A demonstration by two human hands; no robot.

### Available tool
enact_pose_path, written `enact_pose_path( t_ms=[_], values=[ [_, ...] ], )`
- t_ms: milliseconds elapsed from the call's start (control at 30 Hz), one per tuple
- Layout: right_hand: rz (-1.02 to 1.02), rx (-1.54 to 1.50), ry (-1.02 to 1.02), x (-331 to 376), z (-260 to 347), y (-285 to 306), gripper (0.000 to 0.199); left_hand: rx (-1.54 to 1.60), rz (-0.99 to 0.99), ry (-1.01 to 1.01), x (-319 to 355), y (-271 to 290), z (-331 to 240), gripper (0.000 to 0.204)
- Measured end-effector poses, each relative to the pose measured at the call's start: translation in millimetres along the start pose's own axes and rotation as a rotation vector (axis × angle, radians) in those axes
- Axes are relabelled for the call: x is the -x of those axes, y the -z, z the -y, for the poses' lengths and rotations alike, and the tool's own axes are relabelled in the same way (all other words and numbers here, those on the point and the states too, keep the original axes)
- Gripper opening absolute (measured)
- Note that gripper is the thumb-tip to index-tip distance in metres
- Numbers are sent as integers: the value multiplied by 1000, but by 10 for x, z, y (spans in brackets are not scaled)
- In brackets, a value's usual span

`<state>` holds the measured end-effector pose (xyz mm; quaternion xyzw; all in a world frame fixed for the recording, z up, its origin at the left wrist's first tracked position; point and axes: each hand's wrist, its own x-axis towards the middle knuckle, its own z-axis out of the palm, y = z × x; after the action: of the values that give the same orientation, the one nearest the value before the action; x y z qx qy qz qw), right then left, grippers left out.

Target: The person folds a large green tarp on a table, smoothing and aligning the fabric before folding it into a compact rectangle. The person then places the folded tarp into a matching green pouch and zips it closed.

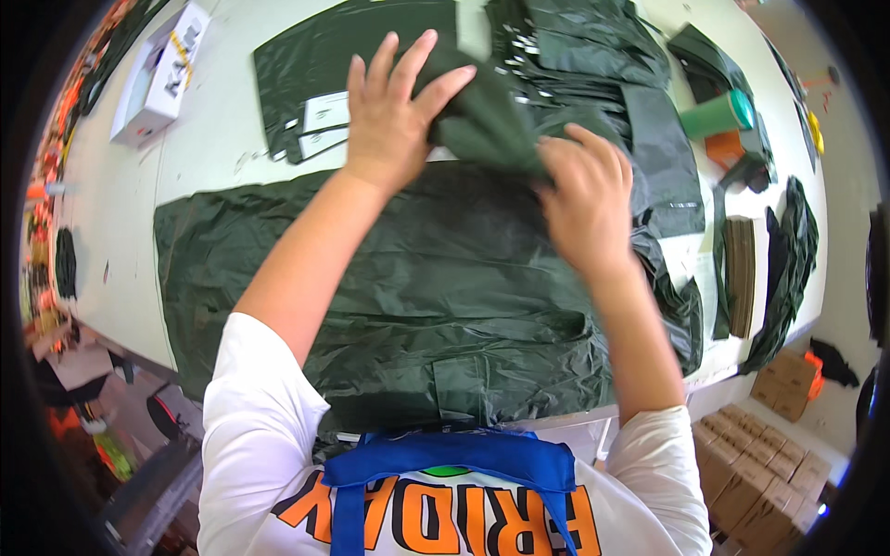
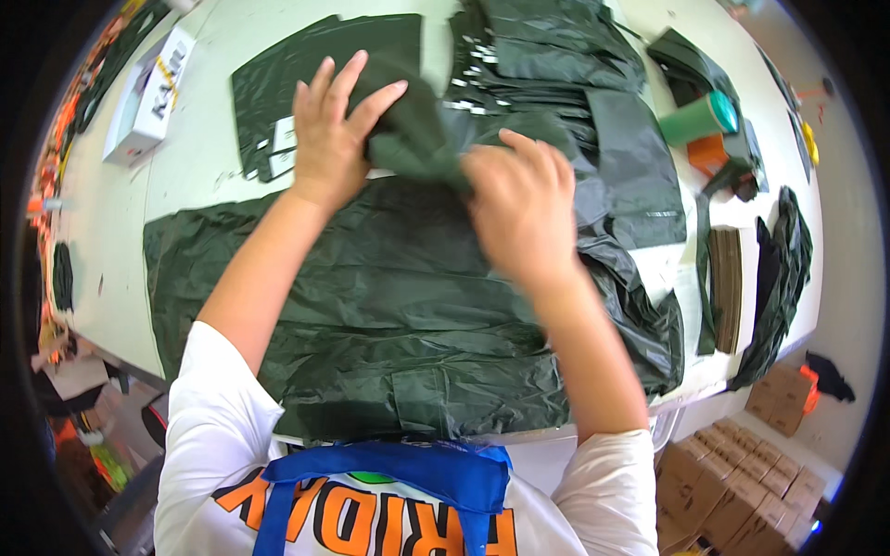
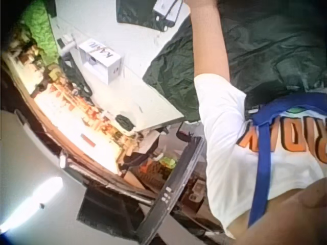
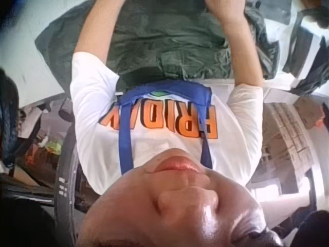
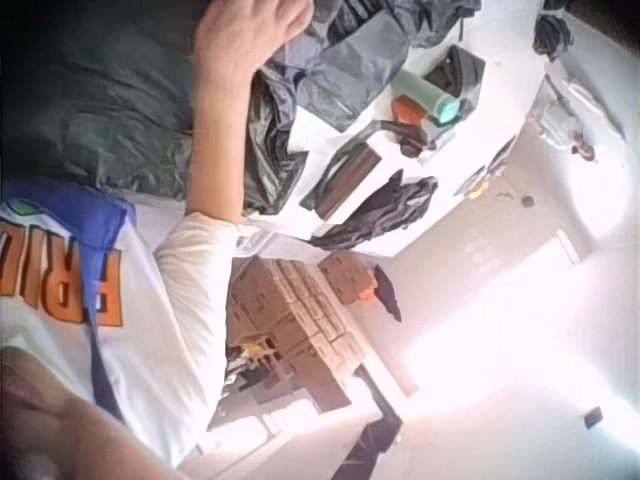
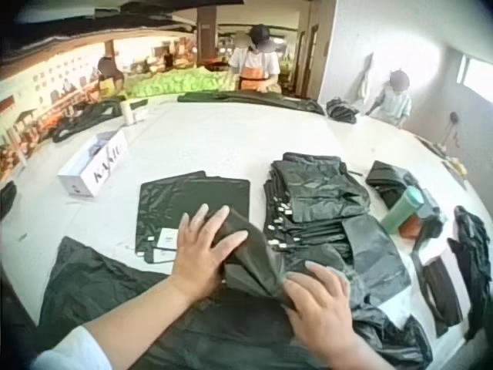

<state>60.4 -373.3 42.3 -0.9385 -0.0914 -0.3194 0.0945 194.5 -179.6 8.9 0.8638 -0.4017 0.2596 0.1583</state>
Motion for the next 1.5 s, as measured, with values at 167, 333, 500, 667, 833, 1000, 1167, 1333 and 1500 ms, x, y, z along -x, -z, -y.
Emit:
enact_pose_path(
  t_ms=[167, 333, 500, 667, 833, 1000, 1167, 1333, 1500],
  values=[
    [204, -385, 41, 1205, 141, 265, 32, 354, 393, 214, -497, 873, -262, 42],
    [579, -240, -747, 2974, -1239, 10, 47, 340, 722, 20, -287, 1942, -170, 49],
    [748, -49, -589, 2688, -952, 276, 51, -160, 1254, -46, 490, 1560, 98, 64],
    [792, -450, -715, 2165, -460, 1211, 46, 278, 1493, 50, 589, 1071, -151, 81],
    [607, -205, -985, 2172, -706, 1733, 50, 629, 956, 150, 101, 29, -1236, 41],
    [569, -33, -573, 2404, -1111, 1499, 65, 541, 713, 170, 178, -864, -1785, 21],
    [232, -53, -487, 2580, -1497, 1320, 36, 579, 860, 283, 121, -934, -1731, 22],
    [246, 152, -235, 2769, -1766, 1417, 9, 899, 841, 506, -413, -1297, -1432, 22],
    [945, -11, -541, 2287, -1738, 1497, 12, 431, 734, 332, -420, -1506, -1682, 31]
  ],
)
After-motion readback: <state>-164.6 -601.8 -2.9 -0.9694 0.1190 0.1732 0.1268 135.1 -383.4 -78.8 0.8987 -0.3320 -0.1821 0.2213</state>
